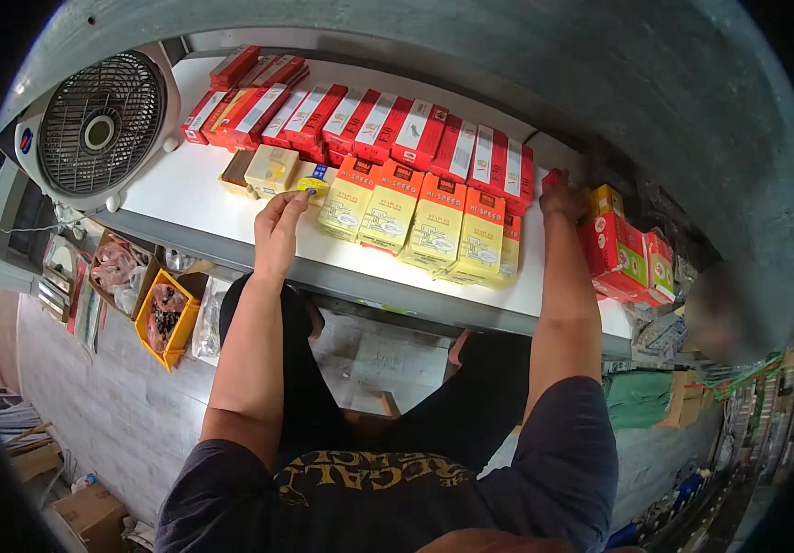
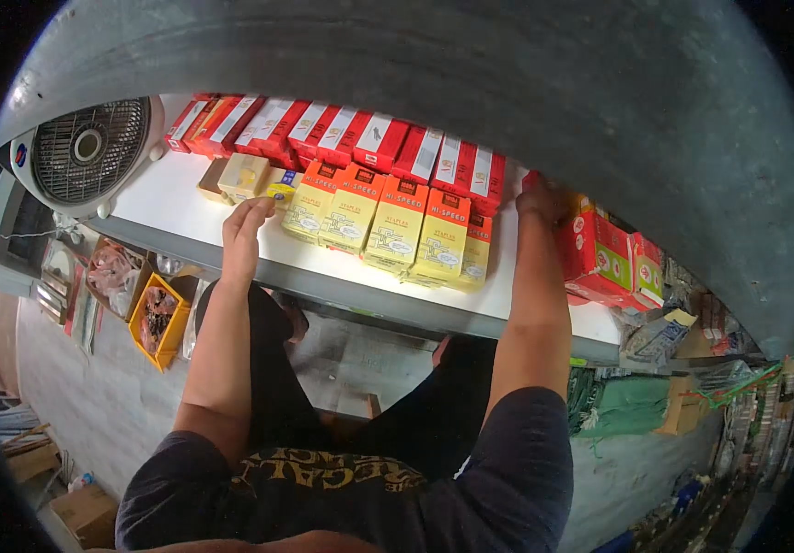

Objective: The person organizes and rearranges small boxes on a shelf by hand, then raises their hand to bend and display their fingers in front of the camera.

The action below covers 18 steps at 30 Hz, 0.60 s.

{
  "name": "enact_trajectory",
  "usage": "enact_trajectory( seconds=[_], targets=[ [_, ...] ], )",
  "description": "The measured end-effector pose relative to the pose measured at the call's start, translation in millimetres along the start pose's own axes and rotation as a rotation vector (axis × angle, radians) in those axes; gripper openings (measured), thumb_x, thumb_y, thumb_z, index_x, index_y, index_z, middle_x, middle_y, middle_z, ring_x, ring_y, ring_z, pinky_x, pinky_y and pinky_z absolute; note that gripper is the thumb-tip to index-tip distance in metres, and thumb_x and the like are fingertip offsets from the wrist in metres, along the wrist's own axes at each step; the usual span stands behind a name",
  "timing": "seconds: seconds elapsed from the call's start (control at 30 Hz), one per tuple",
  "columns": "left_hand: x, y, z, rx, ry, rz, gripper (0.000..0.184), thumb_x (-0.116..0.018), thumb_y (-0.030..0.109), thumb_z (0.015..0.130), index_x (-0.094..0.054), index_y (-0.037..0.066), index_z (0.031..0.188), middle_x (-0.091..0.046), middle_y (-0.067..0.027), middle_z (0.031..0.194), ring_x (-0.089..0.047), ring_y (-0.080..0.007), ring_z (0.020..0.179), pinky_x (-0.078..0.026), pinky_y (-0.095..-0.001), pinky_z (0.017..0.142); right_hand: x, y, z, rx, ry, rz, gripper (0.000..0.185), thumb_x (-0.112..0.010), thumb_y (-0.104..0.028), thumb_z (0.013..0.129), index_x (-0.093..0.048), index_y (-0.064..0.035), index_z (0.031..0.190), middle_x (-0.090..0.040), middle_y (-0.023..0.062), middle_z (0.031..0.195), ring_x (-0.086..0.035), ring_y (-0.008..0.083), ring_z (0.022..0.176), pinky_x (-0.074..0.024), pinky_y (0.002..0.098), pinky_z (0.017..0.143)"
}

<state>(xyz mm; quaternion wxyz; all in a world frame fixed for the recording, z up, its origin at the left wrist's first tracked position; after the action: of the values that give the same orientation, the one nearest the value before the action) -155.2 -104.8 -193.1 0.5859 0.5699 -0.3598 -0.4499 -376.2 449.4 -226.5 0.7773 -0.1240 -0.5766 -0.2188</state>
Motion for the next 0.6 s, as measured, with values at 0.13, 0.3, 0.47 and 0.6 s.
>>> enact_trajectory(
  seconds=[0.13,0.3,0.47,0.6],
  targets=[
    [5,0,1,-0.009,0.000,-0.026,0.033,-0.062,0.024,0.092,-0.064,-0.005,0.108,-0.065,-0.0047,0.094,-0.057,-0.0107,0.091,-0.043,-0.0234,0.085,40,-8,-29,0.070,-0.060,-0.027,0.074,-0.057,-0.041,0.087,-0.024,-0.0239,0.151,-0.047,0.0128,0.142,-0.049,0.0373,0.125,-0.0386,0.0529,0.102],
    [8,-2,3,0.003,0.006,-0.007,0.034,-0.058,0.026,0.092,-0.065,-0.004,0.107,-0.066,-0.0064,0.096,-0.058,-0.0137,0.093,-0.041,-0.0276,0.089,41,-7,-35,0.102,-0.154,-0.028,0.063,-0.048,-0.046,0.092,-0.029,-0.0253,0.148,-0.044,0.0160,0.143,-0.044,0.0406,0.129,-0.0399,0.0529,0.100],
    [7,1,2,-0.002,-0.004,0.007,0.036,-0.057,0.027,0.092,-0.065,-0.004,0.108,-0.067,-0.0078,0.098,-0.059,-0.0154,0.095,-0.041,-0.0301,0.092,62,-19,-80,0.216,0.170,0.104,0.054,-0.053,-0.034,0.092,-0.041,-0.0193,0.142,-0.053,0.0157,0.135,-0.053,0.0348,0.120,-0.0415,0.0439,0.100],
    [10,0,0,-0.005,-0.003,0.009,0.036,-0.057,0.027,0.092,-0.065,-0.004,0.108,-0.067,-0.0082,0.097,-0.059,-0.0153,0.095,-0.041,-0.0303,0.092,93,-19,-134,0.273,0.283,0.623,0.047,-0.055,-0.030,0.093,-0.050,-0.0123,0.135,-0.056,0.0177,0.130,-0.054,0.0321,0.120,-0.0406,0.0397,0.101]
  ],
)
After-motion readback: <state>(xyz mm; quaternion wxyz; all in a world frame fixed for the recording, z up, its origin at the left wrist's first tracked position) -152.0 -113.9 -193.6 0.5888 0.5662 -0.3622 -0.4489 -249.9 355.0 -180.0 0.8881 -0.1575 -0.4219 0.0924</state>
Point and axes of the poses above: each hand's wrist, its own z-axis towards the middle knuckle, its own x-axis out of the back of the hand, y = z × x, the point moved 5 cm from there along z, towards the middle knuckle
